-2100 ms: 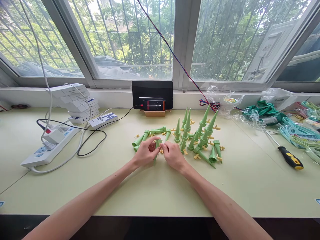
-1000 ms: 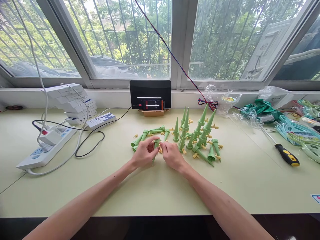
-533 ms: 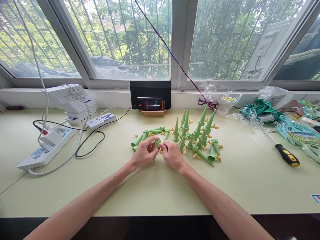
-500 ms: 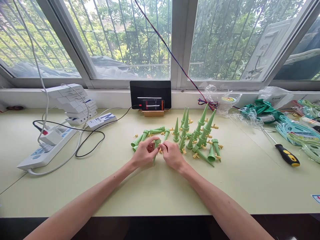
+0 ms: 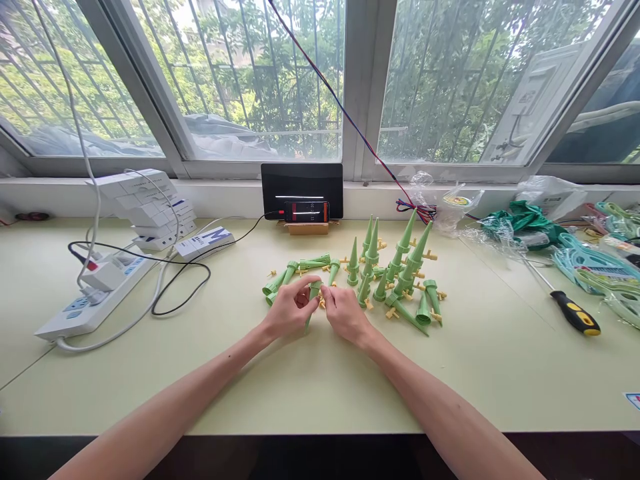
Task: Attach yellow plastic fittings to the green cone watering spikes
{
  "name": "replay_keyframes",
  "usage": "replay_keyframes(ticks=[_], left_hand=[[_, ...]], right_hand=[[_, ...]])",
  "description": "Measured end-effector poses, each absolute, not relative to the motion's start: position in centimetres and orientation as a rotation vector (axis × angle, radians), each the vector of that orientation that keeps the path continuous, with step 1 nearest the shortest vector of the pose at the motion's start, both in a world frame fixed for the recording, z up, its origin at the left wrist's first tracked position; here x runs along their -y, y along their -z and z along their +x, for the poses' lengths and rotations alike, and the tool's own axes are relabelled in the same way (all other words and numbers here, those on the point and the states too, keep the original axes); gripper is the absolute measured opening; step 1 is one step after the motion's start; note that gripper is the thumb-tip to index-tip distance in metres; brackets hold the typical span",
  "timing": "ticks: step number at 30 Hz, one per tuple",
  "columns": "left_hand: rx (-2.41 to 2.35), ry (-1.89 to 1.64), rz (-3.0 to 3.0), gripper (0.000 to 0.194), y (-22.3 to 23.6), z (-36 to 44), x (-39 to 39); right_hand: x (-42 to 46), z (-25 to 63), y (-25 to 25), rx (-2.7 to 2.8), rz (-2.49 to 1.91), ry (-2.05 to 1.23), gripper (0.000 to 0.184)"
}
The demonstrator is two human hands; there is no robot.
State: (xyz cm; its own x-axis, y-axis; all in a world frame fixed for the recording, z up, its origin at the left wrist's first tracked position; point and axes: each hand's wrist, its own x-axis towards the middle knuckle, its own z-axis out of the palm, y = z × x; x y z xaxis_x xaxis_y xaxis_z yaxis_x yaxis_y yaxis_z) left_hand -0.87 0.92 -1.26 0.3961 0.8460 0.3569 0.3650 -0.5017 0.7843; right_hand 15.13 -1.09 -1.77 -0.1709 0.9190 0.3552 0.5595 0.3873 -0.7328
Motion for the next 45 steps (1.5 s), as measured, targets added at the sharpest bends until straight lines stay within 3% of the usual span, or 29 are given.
replay_keyframes(ticks=[21, 30, 45], left_hand=[[-1.055, -1.002, 1.974, 0.032, 0.69, -0.88, -1.11], [-1.153, -1.008, 1.960, 0.032, 0.32, -0.98, -1.28], [-1.106, -1.033, 1.999, 0.032, 0.55, -0.84, -0.86]], right_hand=[[1.24, 15.04, 1.25, 1.762, -1.283, -0.592, 0.039], [1.37, 15.08, 1.40, 1.701, -1.213, -0.681, 0.026], [1.31, 15.25, 1.34, 1.784, -1.247, -0.556, 0.034]])
